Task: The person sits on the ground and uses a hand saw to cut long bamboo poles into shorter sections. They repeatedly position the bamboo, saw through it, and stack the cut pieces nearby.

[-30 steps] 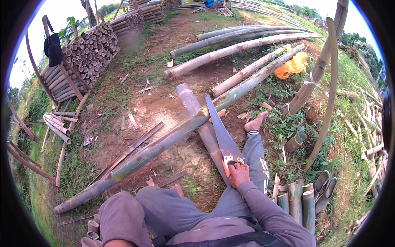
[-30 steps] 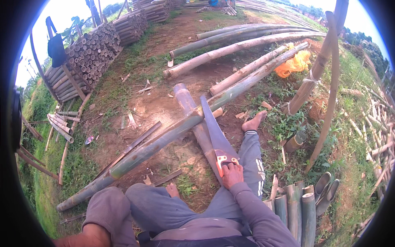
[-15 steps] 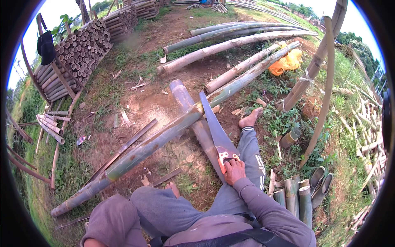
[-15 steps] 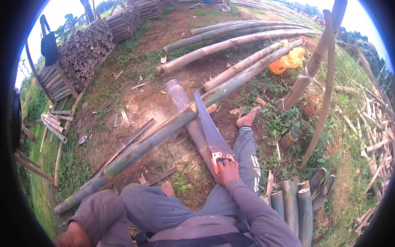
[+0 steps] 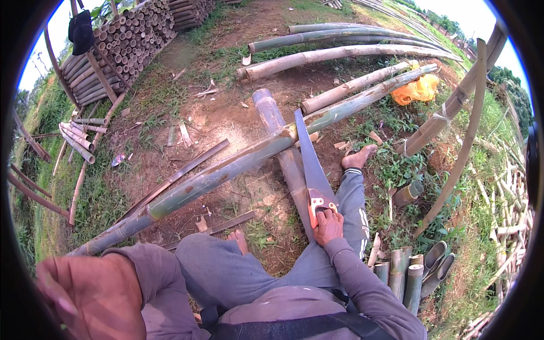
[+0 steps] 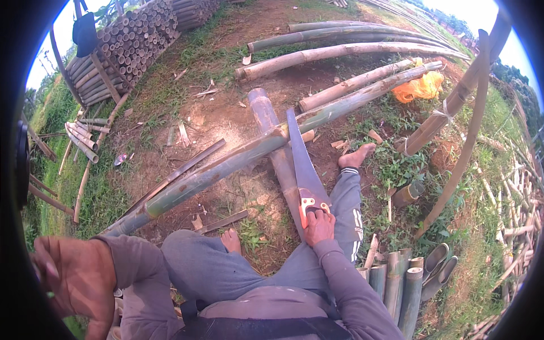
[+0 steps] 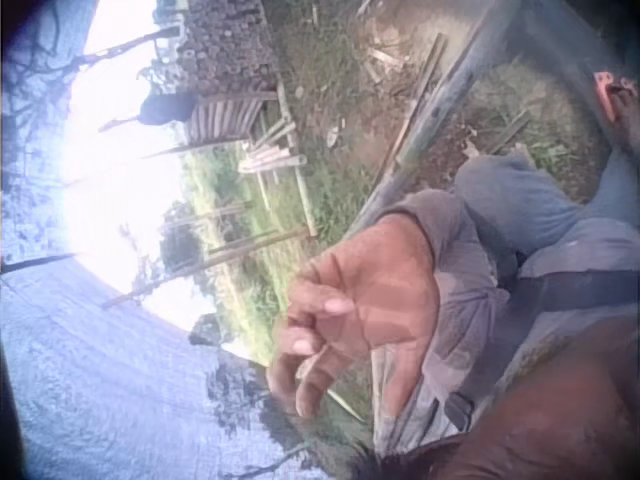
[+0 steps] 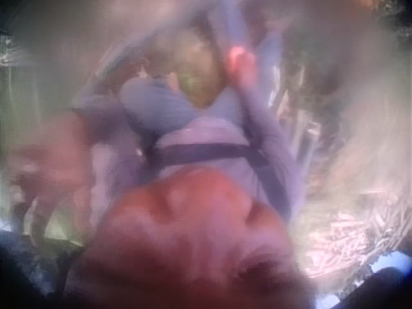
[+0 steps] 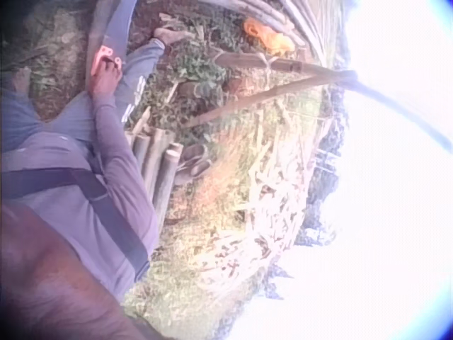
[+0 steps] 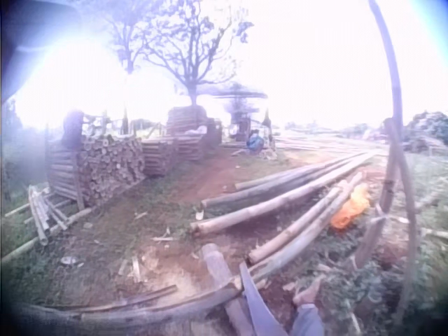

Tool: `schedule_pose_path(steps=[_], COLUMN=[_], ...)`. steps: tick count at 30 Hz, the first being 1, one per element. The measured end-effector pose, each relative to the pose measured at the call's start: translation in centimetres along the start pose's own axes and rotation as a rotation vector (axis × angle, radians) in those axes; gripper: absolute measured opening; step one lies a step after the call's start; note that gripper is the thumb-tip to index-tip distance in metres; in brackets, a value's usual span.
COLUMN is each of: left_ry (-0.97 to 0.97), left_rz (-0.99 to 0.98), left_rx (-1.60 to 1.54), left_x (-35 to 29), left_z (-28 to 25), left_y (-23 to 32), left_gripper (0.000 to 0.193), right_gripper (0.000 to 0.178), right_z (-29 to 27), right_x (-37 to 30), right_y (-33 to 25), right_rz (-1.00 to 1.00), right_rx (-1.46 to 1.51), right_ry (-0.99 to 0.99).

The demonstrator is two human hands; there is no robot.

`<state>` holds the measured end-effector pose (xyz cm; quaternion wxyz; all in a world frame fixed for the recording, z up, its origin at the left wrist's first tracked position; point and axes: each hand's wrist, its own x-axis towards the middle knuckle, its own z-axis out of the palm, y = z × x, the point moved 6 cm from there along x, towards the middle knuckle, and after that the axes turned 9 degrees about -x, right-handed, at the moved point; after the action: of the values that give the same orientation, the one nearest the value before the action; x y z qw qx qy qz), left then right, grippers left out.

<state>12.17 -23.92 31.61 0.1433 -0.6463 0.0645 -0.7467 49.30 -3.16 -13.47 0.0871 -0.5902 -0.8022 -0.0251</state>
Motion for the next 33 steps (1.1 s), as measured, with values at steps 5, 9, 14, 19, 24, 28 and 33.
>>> schedule_pose_path(steps=[5, 9, 14, 19, 24, 28, 33], left_ry=[-0.338, -0.886, -1.288, -1.308, -1.257, -1.262, -1.304], left_rz=[-0.713, -1.41, -1.723, -1.82, -1.794, -1.828, -1.873], left_rx=[0.521, 0.923, 1.173, 1.226, 1.245, 1.239, 1.256], left_x=[-14.5, -32.0, -42.2, -45.6, -46.9, -46.4, -46.0], left_z=[-5.5, -16.6, -21.1, -23.1, -23.8, -23.6, -23.0], left_y=[-13.2, -13.9, -10.9, -9.3, -9.0, -9.3, -9.0], left_gripper=[0.069, 0.076, 0.107, 0.115, 0.115, 0.114, 0.112], right_gripper=[0.027, 0.026, 0.024, 0.025, 0.034, 0.051, 0.055], right_z=[-0.6, -1.0, -5.0, -7.7, -6.0, -5.9, -6.1], right_x=[-0.7, -0.8, -1.4, -0.8, 0.6, 2.1, 2.3], right_y=[-0.3, 0.7, 0.9, -1.8, -4.6, -6.8, -7.8], right_rz=[0.021, 0.102, 0.15, 0.163, 0.217, 0.139, 0.119], right_rx=[0.014, 0.332, 0.615, 0.834, 1.18, 1.195, 1.224], right_ry=[0.023, 0.118, 0.315, 0.324, 0.239, 0.208, 0.155])
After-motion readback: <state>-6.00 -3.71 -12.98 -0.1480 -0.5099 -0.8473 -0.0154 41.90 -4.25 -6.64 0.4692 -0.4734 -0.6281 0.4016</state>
